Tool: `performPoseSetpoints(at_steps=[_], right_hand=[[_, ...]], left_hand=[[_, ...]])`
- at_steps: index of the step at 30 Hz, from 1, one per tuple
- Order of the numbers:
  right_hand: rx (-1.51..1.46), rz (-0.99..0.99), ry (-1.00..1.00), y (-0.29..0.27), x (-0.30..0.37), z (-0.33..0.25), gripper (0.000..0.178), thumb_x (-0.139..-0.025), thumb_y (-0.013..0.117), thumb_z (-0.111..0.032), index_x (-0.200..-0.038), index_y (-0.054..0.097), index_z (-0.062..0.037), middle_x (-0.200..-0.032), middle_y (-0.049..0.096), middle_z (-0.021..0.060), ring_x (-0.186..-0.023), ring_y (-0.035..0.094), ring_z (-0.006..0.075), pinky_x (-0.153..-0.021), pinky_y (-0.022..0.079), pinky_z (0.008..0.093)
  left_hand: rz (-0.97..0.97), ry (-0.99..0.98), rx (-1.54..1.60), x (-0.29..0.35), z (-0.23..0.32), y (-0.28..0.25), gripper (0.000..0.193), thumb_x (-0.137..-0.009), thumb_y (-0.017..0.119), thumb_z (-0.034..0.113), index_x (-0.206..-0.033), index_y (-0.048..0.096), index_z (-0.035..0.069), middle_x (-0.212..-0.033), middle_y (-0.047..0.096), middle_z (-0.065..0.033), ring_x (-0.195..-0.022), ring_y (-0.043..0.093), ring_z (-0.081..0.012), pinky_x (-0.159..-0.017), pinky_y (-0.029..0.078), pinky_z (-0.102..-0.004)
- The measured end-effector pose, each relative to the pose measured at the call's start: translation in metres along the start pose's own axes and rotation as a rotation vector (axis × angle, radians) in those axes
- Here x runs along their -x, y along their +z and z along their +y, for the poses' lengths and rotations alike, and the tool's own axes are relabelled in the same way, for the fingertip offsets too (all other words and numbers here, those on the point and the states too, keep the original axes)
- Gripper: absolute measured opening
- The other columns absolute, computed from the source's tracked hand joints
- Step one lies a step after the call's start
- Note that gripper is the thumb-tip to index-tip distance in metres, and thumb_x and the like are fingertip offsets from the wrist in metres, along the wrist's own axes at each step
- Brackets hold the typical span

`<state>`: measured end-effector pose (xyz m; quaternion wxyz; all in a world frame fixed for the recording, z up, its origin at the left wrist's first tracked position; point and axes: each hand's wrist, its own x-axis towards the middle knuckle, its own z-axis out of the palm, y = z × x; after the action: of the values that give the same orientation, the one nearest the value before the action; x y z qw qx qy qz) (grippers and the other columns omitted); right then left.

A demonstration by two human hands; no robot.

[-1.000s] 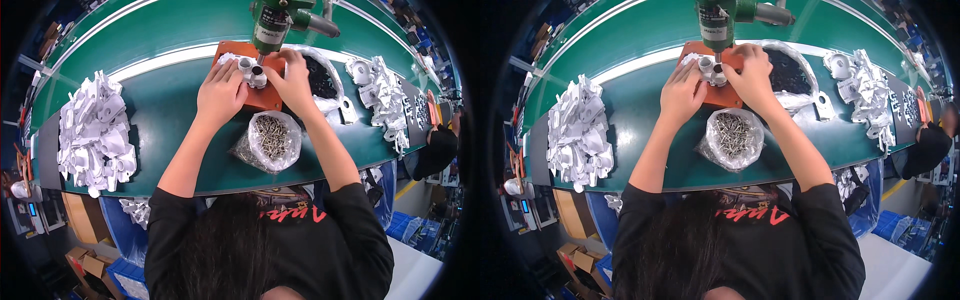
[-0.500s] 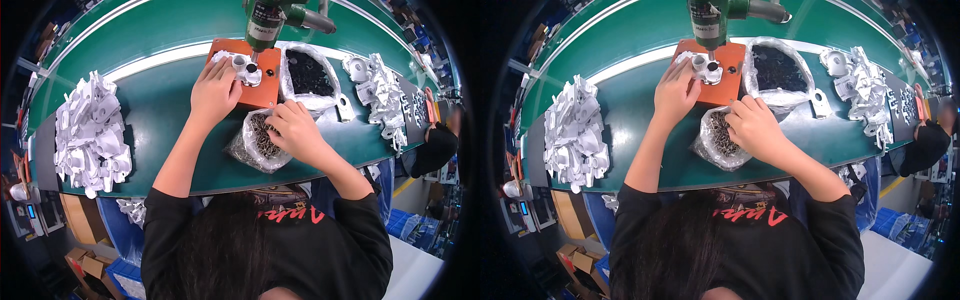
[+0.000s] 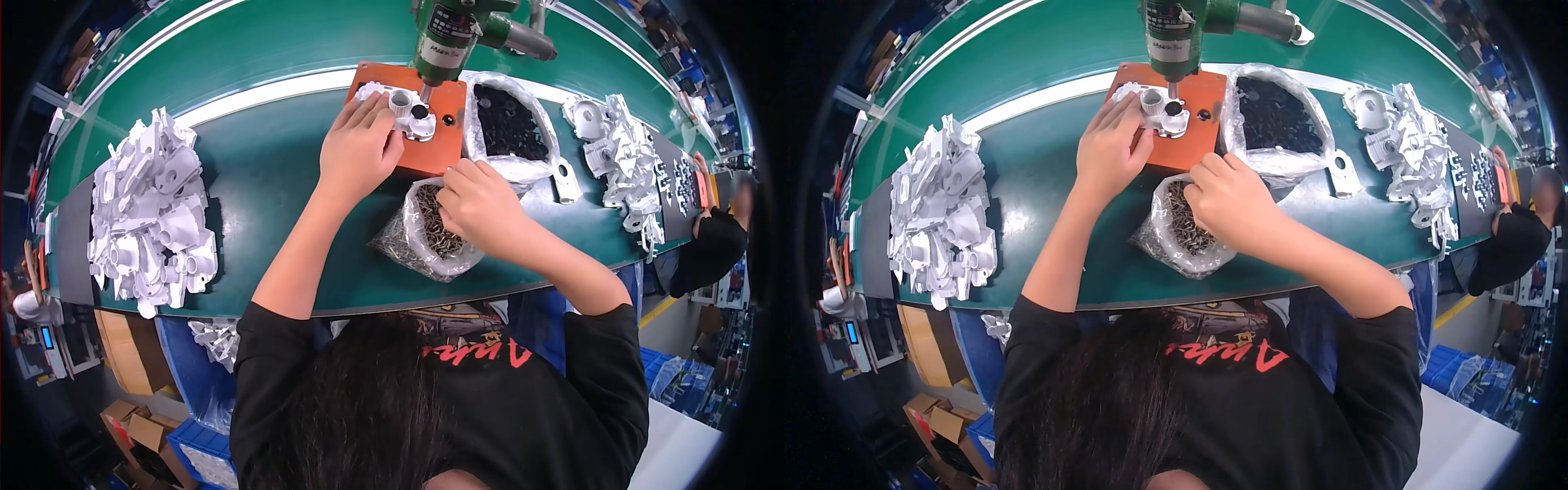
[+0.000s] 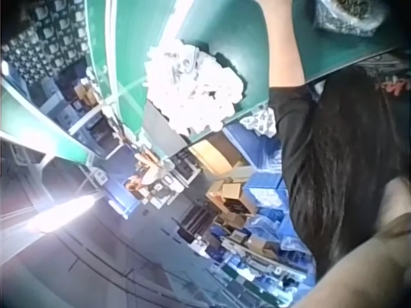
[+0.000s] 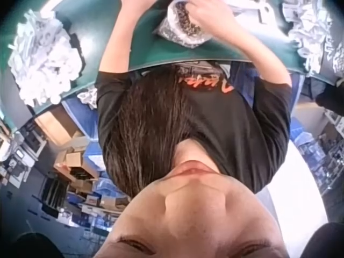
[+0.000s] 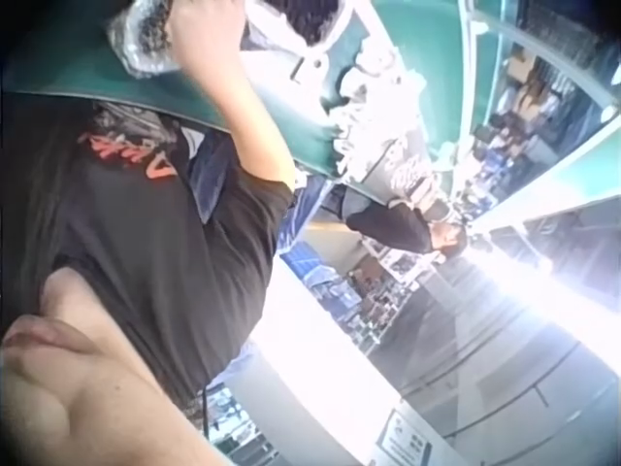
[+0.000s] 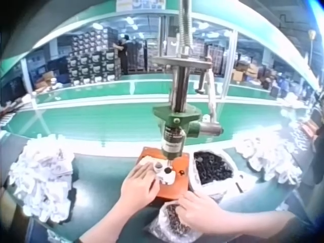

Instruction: Assembling plastic components using a manual press machine and small fasteners.

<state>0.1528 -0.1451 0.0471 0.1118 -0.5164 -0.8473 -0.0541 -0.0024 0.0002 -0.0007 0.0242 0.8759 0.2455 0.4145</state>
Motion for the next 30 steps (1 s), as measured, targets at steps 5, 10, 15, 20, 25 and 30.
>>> performPoseSetpoints(at_steps=[5, 10, 15, 20, 25, 30], right_hand=[[-0.053, 0.077, -0.023, 0.005, 0.002, 0.006, 0.011, -0.063, 0.067, -0.008, -0.071, 0.059, -0.0048, -0.076, 0.050, 0.0062, -0.077, 0.051, 0.0235, -0.068, 0.045, 0.0347], [-0.221, 0.121, 0.039, 0.000, 0.001, 0.010, 0.011, -0.063, 0.066, -0.004, -0.071, 0.059, -0.0031, -0.072, 0.051, 0.0078, -0.074, 0.052, 0.0254, -0.064, 0.047, 0.0357], [-0.663, -0.034, 0.248, -0.024, -0.010, 0.032, 0.008, -0.073, 0.066, -0.006, -0.077, 0.062, -0.0009, -0.072, 0.057, 0.0070, -0.066, 0.056, 0.0171, -0.062, 0.046, 0.0285], [-0.809, -0.038, 0.572, -0.024, -0.040, 0.085, 0.017, -0.081, 0.063, -0.012, -0.085, 0.065, 0.0038, -0.078, 0.063, 0.0030, -0.070, 0.053, 0.0074, -0.062, 0.043, 0.0223], [-0.973, -0.096, 0.630, -0.007, -0.071, 0.113, 0.021, -0.083, 0.061, -0.010, -0.098, 0.064, 0.0041, -0.087, 0.066, 0.0057, -0.074, 0.056, 0.0088, -0.064, 0.045, 0.0240], [-1.037, -0.167, 0.618, -0.005, -0.085, 0.104, 0.031, -0.082, 0.059, -0.002, -0.112, 0.054, 0.0037, -0.085, 0.065, 0.0076, -0.069, 0.061, 0.0119, -0.057, 0.048, 0.0239]], left_hand=[[0.002, -0.004, 0.005, 0.000, 0.000, 0.000, 0.015, -0.078, 0.060, 0.013, -0.086, 0.059, 0.000, -0.109, 0.064, -0.0165, -0.107, 0.060, -0.0281, -0.097, 0.043, -0.0414], [0.007, 0.002, 0.001, 0.000, 0.000, 0.001, 0.015, -0.078, 0.060, 0.012, -0.086, 0.059, 0.000, -0.109, 0.064, -0.0167, -0.107, 0.060, -0.0278, -0.097, 0.043, -0.0410], [0.012, -0.002, -0.001, 0.001, -0.002, 0.001, 0.014, -0.077, 0.059, 0.012, -0.085, 0.059, 0.000, -0.109, 0.064, -0.0168, -0.107, 0.060, -0.0277, -0.097, 0.043, -0.0409], [0.028, 0.010, -0.007, -0.001, 0.001, -0.001, 0.015, -0.077, 0.060, 0.013, -0.085, 0.058, 0.000, -0.108, 0.064, -0.0164, -0.106, 0.060, -0.0272, -0.097, 0.043, -0.0406], [0.027, -0.002, 0.033, 0.000, 0.001, -0.001, 0.014, -0.077, 0.060, 0.012, -0.085, 0.058, 0.000, -0.106, 0.064, -0.0149, -0.106, 0.059, -0.0267, -0.096, 0.043, -0.0403], [0.042, -0.007, 0.026, 0.000, 0.000, -0.003, 0.014, -0.076, 0.060, 0.012, -0.085, 0.058, 0.001, -0.105, 0.064, -0.0145, -0.105, 0.059, -0.0266, -0.096, 0.043, -0.0402]])
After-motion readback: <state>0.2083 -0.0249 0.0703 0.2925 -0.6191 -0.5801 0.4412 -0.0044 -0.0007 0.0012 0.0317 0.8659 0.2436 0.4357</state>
